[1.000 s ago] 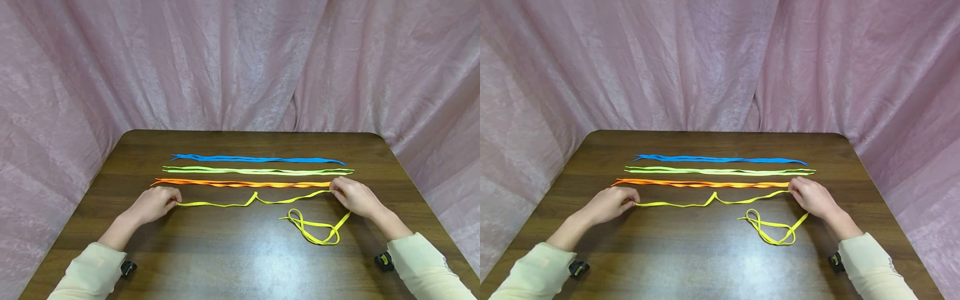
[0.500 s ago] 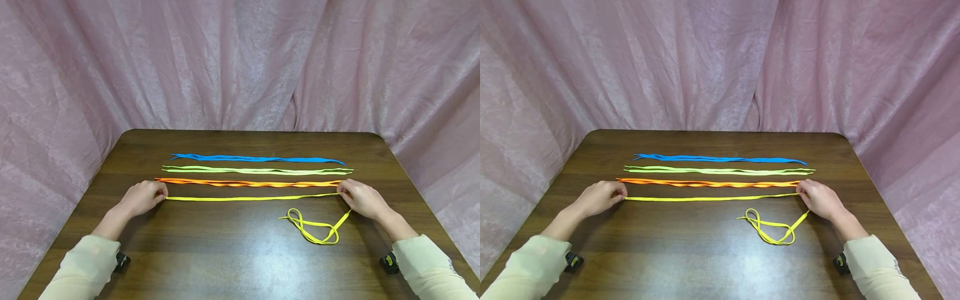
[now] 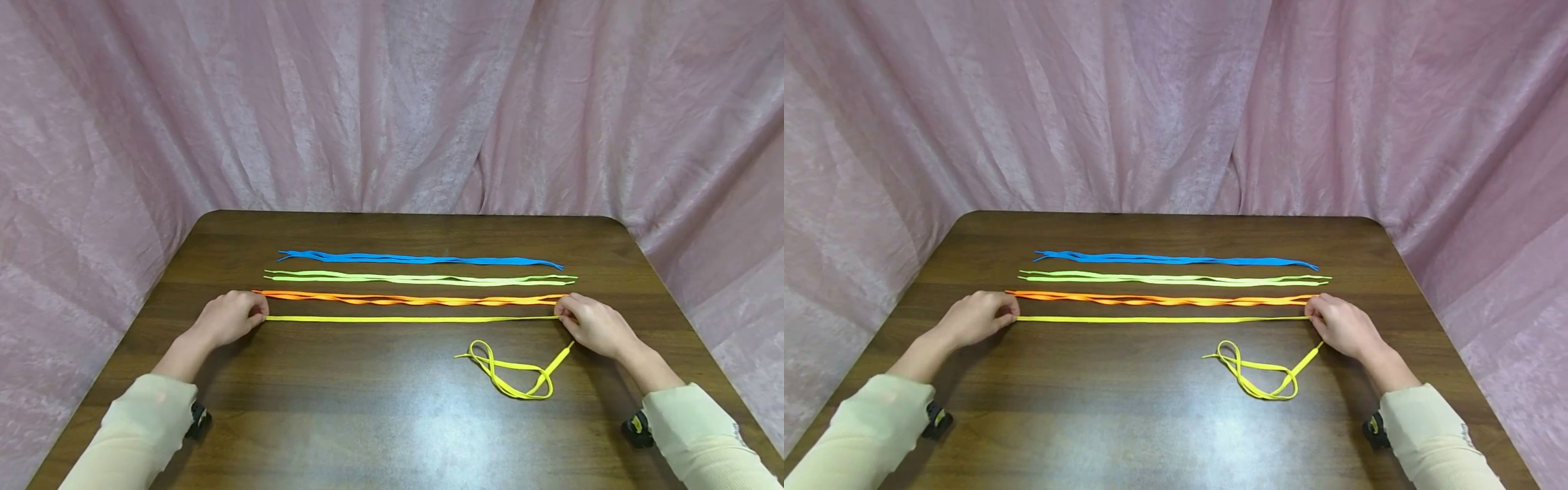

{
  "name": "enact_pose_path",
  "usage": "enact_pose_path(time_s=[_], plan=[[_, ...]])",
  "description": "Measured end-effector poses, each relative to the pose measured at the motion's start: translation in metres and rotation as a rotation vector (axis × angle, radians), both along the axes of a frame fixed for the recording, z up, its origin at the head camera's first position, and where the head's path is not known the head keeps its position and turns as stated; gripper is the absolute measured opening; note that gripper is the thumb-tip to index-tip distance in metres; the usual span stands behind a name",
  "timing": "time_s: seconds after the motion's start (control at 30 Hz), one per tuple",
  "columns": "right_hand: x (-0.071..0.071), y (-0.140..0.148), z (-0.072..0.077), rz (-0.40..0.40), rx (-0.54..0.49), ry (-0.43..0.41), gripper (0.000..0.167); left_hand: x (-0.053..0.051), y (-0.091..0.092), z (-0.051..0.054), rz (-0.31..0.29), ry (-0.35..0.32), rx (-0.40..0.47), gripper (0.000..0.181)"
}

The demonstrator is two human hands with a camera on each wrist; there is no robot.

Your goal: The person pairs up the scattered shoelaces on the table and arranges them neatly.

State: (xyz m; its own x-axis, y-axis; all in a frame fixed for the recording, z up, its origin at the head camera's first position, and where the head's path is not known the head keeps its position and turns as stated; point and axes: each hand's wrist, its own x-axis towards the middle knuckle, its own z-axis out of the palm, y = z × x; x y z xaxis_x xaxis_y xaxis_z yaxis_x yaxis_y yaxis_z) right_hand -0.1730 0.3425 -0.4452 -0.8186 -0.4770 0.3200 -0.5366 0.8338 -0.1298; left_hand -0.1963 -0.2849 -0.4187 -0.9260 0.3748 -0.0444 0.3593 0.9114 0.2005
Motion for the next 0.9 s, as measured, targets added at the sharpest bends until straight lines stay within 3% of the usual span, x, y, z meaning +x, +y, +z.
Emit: enact_pose_path(time_s=[0.4,0.9], plan=[[-0.001,0.009,-0.002,0.013,-0.010,0.034,0.024,-0.005,-0.002,-0.002,0.011,-0.008,0.002,0.011],[0.000,0.019,-0.001,-0.043,-0.006,-0.030,0.025,-0.009,0.001,-0.004,0.018,-0.001,0.008,0.012]])
